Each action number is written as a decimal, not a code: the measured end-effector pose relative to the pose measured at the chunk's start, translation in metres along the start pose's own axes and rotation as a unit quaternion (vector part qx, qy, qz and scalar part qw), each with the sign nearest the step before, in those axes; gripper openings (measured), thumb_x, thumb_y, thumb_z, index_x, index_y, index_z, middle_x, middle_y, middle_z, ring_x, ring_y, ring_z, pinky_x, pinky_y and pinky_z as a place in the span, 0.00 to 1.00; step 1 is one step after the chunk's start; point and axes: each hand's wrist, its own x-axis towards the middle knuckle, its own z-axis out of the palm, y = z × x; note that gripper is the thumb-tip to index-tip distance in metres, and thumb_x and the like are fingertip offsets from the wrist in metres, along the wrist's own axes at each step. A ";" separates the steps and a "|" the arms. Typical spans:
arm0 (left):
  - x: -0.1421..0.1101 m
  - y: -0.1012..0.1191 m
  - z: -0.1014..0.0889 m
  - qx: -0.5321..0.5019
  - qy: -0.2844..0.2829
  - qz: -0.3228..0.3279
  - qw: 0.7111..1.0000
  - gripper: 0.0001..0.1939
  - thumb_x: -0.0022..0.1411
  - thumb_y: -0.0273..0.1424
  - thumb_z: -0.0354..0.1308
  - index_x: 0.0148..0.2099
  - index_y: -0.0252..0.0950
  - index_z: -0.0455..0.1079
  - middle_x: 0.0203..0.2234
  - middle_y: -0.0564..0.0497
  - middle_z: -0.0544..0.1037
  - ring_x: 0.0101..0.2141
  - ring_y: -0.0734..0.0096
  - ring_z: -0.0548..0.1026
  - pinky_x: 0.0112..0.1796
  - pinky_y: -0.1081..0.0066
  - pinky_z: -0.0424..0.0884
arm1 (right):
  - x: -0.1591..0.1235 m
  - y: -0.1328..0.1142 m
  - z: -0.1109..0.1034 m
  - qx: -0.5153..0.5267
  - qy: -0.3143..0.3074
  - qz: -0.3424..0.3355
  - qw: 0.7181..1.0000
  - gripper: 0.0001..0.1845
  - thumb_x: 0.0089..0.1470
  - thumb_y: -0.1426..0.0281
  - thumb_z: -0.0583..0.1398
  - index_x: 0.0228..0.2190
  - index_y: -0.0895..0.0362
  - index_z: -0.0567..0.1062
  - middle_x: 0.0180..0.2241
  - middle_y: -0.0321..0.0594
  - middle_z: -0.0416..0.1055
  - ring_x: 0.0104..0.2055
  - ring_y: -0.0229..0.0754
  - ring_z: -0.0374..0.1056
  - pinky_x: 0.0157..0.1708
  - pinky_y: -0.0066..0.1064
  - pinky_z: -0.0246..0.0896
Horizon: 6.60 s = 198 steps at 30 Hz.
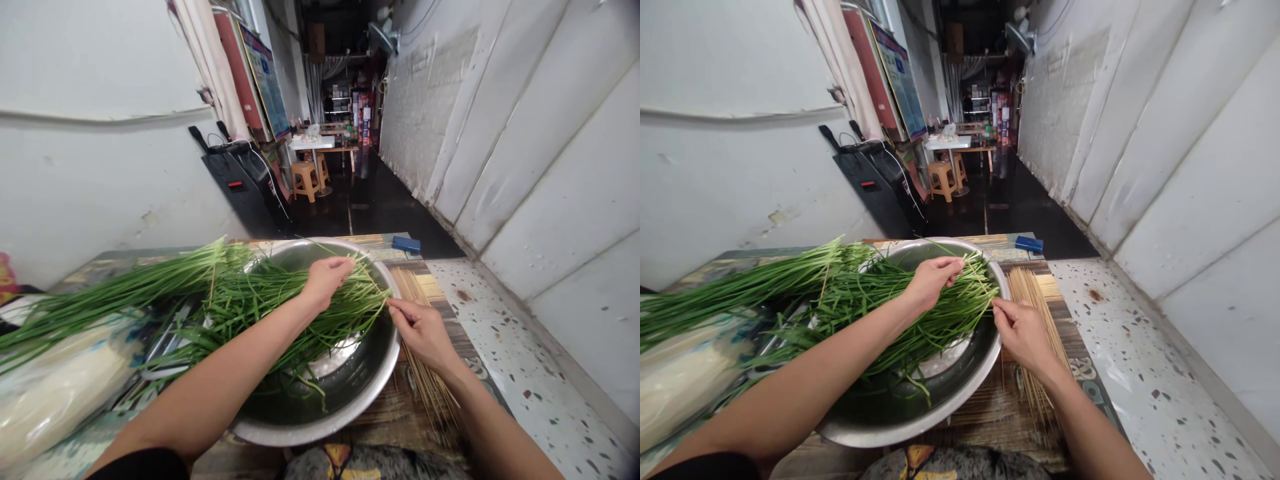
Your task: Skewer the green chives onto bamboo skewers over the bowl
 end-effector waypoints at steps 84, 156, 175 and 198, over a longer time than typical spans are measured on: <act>-0.007 0.000 0.002 -0.071 -0.105 -0.026 0.992 0.12 0.54 0.25 0.56 0.41 0.25 0.71 0.24 0.49 0.74 0.22 0.80 0.66 0.25 0.75 0.59 | -0.001 -0.007 -0.001 0.025 -0.003 0.020 0.999 0.15 0.56 0.67 0.52 0.35 0.56 0.78 0.22 0.38 0.74 0.32 0.43 0.72 0.36 0.32 0.66; -0.006 -0.001 0.004 -0.068 -0.068 -0.017 0.995 0.11 0.53 0.23 0.57 0.40 0.25 0.74 0.24 0.47 0.75 0.21 0.82 0.63 0.24 0.76 0.58 | -0.002 -0.003 0.000 0.016 -0.006 0.015 1.000 0.15 0.56 0.68 0.52 0.35 0.57 0.79 0.20 0.38 0.72 0.34 0.44 0.71 0.37 0.33 0.66; -0.008 -0.001 0.006 -0.096 -0.064 -0.039 0.993 0.08 0.52 0.29 0.61 0.31 0.27 0.72 0.23 0.49 0.72 0.21 0.83 0.65 0.22 0.78 0.57 | -0.002 -0.003 -0.001 0.008 -0.003 0.009 1.000 0.15 0.56 0.67 0.52 0.34 0.56 0.78 0.20 0.38 0.72 0.33 0.43 0.71 0.36 0.33 0.66; -0.007 0.000 0.005 -0.103 -0.082 -0.018 0.991 0.09 0.50 0.30 0.61 0.30 0.27 0.72 0.20 0.51 0.69 0.18 0.85 0.58 0.20 0.77 0.49 | -0.003 -0.001 -0.001 0.001 -0.003 -0.006 1.000 0.15 0.56 0.68 0.52 0.36 0.55 0.79 0.22 0.38 0.74 0.33 0.43 0.71 0.36 0.33 0.66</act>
